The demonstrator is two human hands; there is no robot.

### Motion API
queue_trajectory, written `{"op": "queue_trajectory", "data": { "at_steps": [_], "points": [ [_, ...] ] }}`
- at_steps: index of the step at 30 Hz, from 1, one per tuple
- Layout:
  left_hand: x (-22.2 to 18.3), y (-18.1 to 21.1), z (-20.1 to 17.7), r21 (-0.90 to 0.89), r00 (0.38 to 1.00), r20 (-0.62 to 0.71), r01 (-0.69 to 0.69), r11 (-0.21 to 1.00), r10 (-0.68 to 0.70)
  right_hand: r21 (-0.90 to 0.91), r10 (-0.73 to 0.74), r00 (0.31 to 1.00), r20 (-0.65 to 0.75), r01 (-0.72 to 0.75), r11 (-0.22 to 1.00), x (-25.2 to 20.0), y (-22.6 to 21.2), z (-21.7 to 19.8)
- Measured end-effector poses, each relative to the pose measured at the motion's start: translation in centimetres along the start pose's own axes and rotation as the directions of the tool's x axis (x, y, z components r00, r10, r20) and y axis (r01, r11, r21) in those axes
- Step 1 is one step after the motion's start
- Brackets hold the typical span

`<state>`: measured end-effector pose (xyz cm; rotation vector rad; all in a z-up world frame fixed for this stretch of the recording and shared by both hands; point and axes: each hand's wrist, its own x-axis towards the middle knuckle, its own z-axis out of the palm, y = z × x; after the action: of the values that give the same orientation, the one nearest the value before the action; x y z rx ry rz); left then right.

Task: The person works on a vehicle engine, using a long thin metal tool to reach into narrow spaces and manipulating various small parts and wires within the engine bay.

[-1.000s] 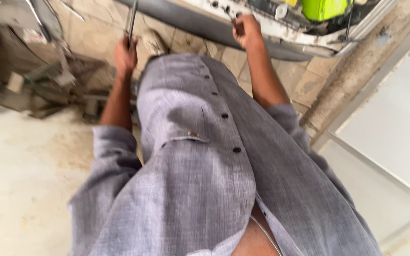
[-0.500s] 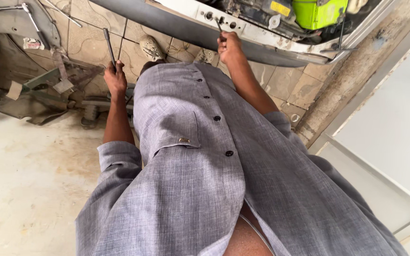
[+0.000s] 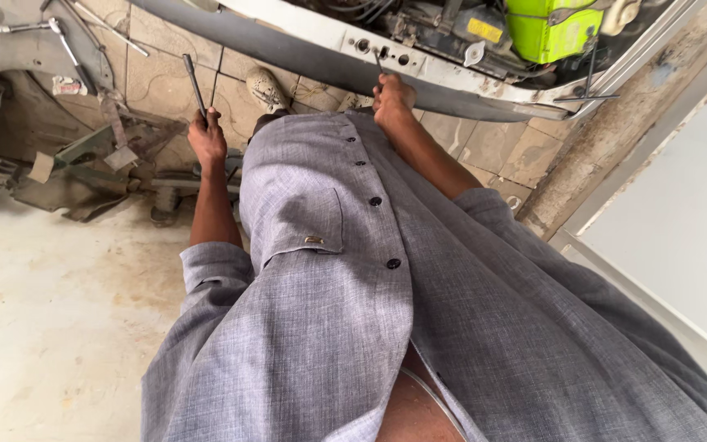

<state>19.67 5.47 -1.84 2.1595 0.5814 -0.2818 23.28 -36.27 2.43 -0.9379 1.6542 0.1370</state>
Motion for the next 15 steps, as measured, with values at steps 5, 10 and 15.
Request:
{"op": "queue_trajectory", "data": {
  "at_steps": [5,10,15],
  "points": [
    [1.1,1.1,0.5,-0.048,0.999,-0.033,0.024,0.999,-0.026,-0.123,-0.042,0.999,0.007,0.043,0.992,-1.1,-0.5,0.0],
    [1.7,1.3,2.0,-0.119,0.999,0.000,0.047,0.992,-0.047,-0.238,-0.165,0.985,0.038,0.170,0.956,-1.5,-0.4,-0.8],
    [2.6,2.0,2.7,-0.104,0.998,0.007,-0.053,0.993,0.054,-0.260,-0.196,0.979,0.051,0.203,0.944,-2.2,-0.5,-0.9]
  ]
}}
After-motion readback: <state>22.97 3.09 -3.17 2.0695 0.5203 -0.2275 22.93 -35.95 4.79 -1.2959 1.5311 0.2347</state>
